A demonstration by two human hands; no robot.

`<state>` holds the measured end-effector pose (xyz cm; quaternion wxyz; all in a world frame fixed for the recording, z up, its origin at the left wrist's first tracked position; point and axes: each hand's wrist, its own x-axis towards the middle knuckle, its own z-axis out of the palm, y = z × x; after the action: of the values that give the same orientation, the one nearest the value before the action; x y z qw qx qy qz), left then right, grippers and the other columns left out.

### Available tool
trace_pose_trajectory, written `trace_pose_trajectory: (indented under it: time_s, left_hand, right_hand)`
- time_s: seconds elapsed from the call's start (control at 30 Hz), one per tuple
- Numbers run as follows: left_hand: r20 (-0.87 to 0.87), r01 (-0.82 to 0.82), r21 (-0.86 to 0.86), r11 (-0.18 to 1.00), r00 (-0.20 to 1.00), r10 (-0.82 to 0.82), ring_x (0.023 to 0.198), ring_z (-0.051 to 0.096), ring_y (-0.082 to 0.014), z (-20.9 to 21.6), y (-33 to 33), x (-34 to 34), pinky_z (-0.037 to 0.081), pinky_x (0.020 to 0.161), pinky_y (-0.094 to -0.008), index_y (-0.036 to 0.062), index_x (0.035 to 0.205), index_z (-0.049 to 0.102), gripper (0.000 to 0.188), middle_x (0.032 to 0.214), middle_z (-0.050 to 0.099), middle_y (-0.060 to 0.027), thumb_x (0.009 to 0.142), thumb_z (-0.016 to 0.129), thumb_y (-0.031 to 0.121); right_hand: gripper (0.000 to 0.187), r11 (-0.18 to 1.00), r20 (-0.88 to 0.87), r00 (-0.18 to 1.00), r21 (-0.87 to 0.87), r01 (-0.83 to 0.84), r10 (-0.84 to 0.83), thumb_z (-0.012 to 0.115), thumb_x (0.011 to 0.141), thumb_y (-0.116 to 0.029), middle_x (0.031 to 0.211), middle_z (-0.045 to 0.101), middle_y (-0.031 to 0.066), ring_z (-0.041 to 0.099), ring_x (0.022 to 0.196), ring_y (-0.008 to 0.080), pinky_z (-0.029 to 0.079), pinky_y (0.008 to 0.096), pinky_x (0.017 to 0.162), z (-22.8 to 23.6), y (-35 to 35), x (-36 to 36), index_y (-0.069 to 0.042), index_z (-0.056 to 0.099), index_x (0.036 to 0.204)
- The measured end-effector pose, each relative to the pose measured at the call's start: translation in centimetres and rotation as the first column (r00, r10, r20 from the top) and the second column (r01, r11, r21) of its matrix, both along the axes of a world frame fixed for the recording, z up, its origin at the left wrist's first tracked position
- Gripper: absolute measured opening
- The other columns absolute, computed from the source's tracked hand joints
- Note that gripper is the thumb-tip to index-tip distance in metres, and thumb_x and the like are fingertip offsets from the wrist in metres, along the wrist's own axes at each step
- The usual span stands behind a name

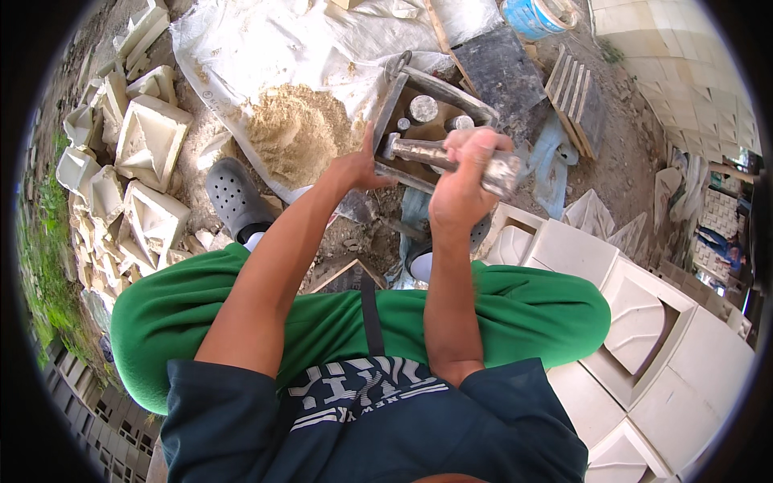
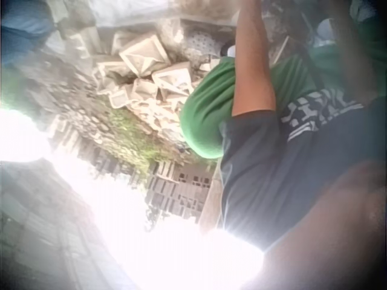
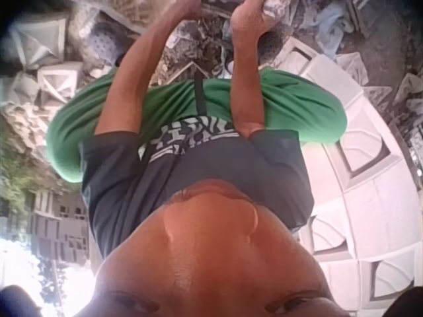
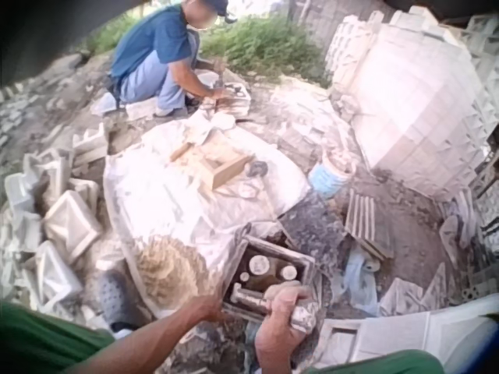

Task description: The person uses a wooden-handled tamper to pack sand into a metal mold containing cylindrical cores, then smooths the surface with their hand.

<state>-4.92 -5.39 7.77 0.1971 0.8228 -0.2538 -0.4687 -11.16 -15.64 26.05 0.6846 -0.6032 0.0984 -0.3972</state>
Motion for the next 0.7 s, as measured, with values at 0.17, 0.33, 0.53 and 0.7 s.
trace_pose_trajectory:
  time_s: [0.17,0.33,0.53,0.7]
  left_hand:
    - [0.030,-0.009,-0.045,0.999,1.000,0.010,0.110,0.059,-0.0432,-1.3,0.4,0.1,0.045,0.097,-0.0413,-0.0055,0.138,-0.031,0.140,0.121,0.055,-0.0343,0.071,0.069,0.066]
    - [0.049,-0.002,-0.096,0.995,0.999,0.007,0.108,0.061,-0.0384,-0.8,-0.1,0.0,0.047,0.095,-0.0387,-0.0053,0.135,-0.035,0.142,0.119,0.061,-0.0265,0.070,0.069,0.066]
    - [-0.056,-0.005,-0.019,1.000,0.998,0.004,0.113,0.058,-0.0398,-1.8,-0.8,0.5,0.043,0.100,-0.0371,-0.0069,0.133,-0.037,0.146,0.120,0.058,-0.0313,0.068,0.073,0.065]
    - [0.038,0.005,-0.150,0.989,0.999,0.000,0.113,0.057,-0.0412,-6.2,0.0,0.3,0.043,0.100,-0.0378,-0.0086,0.132,-0.036,0.147,0.120,0.056,-0.0331,0.067,0.073,0.066]
  right_hand:
    - [0.014,0.998,0.029,1.000,0.067,-0.012,0.010,0.053,0.097,-0.012,0.078,0.053,0.0027,0.045,0.070,0.0086,0.039,0.0242,0.064,0.6,-0.3,-0.4,-0.003,0.051,0.086]
    - [0.014,0.999,0.017,1.000,0.051,0.002,-0.002,0.055,0.096,-0.011,0.077,0.053,0.0015,0.046,0.072,0.0071,0.039,0.0227,0.064,0.3,-0.3,-0.5,-0.003,0.053,0.085]
    - [0.018,0.998,-0.163,0.986,-0.057,-0.040,0.030,0.050,0.100,-0.016,0.068,0.048,0.0013,0.043,0.063,0.0094,0.039,0.0266,0.061,-1.7,-0.5,-0.4,-0.005,0.049,0.085]
    - [0.021,0.997,-0.151,0.988,0.078,-0.019,0.031,0.051,0.099,-0.017,0.067,0.048,0.0007,0.042,0.062,0.0091,0.039,0.0269,0.061,-1.1,-1.2,-0.7,-0.006,0.048,0.081]
